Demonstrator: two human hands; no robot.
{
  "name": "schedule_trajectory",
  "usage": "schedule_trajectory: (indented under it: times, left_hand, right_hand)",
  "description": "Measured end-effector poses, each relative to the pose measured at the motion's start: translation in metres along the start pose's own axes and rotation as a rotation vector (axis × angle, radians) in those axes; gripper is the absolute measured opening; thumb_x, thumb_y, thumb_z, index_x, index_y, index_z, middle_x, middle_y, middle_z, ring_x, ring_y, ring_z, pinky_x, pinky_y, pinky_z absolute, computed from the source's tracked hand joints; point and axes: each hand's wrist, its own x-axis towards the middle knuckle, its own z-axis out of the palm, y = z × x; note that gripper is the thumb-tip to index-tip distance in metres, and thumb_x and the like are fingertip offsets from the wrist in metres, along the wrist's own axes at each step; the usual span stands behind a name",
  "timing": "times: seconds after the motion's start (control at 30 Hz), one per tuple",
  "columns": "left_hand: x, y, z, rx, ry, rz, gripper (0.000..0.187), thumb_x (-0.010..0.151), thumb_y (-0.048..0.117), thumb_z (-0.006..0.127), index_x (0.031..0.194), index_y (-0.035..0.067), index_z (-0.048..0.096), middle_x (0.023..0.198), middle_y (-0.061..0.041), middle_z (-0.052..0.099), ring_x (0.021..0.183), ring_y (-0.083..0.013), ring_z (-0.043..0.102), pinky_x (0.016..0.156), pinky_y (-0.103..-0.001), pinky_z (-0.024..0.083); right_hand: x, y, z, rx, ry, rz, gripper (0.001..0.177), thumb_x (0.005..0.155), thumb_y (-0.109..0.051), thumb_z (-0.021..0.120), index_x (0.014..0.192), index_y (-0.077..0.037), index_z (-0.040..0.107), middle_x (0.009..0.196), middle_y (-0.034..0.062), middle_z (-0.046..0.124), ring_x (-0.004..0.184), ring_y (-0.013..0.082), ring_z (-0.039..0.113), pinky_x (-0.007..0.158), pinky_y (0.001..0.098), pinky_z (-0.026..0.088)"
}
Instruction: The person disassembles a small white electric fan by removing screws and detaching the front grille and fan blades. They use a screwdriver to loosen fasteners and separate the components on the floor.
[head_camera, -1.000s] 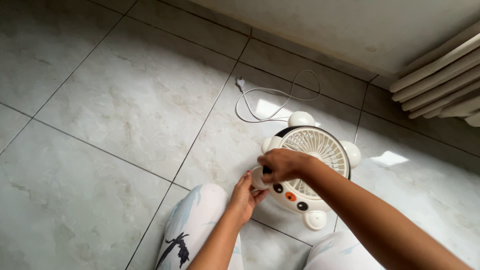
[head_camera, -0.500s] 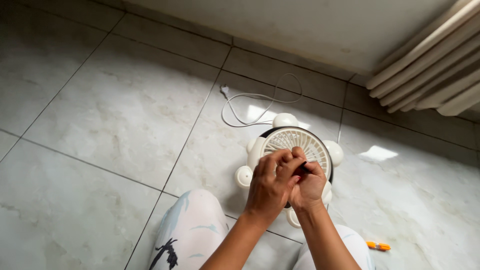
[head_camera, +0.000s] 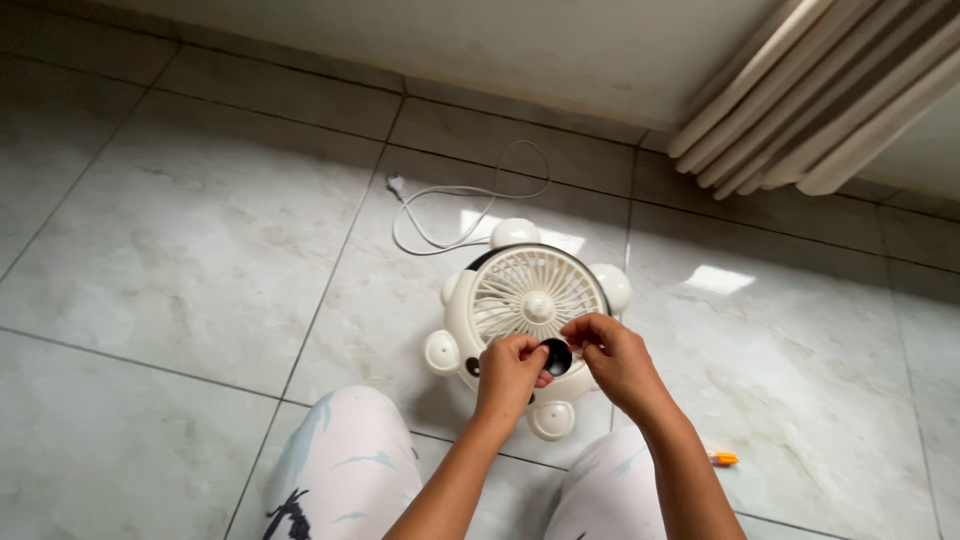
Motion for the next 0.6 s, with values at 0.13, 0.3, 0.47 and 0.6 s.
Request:
schedule_trajectory:
  times: [0.13,0.3,0.47,0.6]
  left_hand:
    - [0.002,-0.006,0.021,-0.097,-0.082,-0.076,0.017,0.093,0.008,0.067,0.089,-0.007,0.075,0.070,-0.010,0.075,0.057,-0.0121,0.072,0.054,-0.024,0.060]
    - [0.007,-0.005,0.033,-0.102,-0.111,-0.060,0.019,0.093,0.008,0.065,0.088,-0.007,0.075,0.071,-0.011,0.075,0.058,-0.0127,0.073,0.054,-0.023,0.060]
    - [0.005,-0.001,0.038,-0.103,-0.117,-0.045,0.019,0.093,0.007,0.064,0.087,-0.008,0.075,0.069,-0.011,0.074,0.057,-0.0133,0.073,0.053,-0.023,0.060]
    - [0.006,-0.002,0.045,-0.082,-0.117,-0.033,0.018,0.093,0.007,0.065,0.090,-0.007,0.075,0.069,-0.010,0.074,0.057,-0.0124,0.073,0.052,-0.022,0.059]
  right_hand:
    - [-0.015,-0.012,-0.015,-0.153,0.071,-0.244,0.029,0.084,0.013,0.059,0.104,-0.004,0.074,0.097,0.0064,0.076,0.088,0.0141,0.073,0.082,0.0274,0.058]
    - [-0.025,-0.015,-0.030,-0.311,0.053,-0.154,0.023,0.087,0.008,0.065,0.103,-0.004,0.076,0.094,0.0079,0.075,0.078,0.0220,0.071,0.073,0.0341,0.057]
    - [-0.024,0.001,-0.040,-0.149,0.202,-0.292,0.019,0.090,0.004,0.062,0.103,-0.001,0.075,0.096,0.0082,0.078,0.086,0.0141,0.076,0.077,0.0265,0.060]
    - [-0.023,0.020,-0.047,-0.162,0.183,0.162,0.018,0.092,-0.014,0.072,0.106,-0.004,0.077,0.079,0.0106,0.078,0.072,0.0150,0.075,0.067,0.0272,0.057]
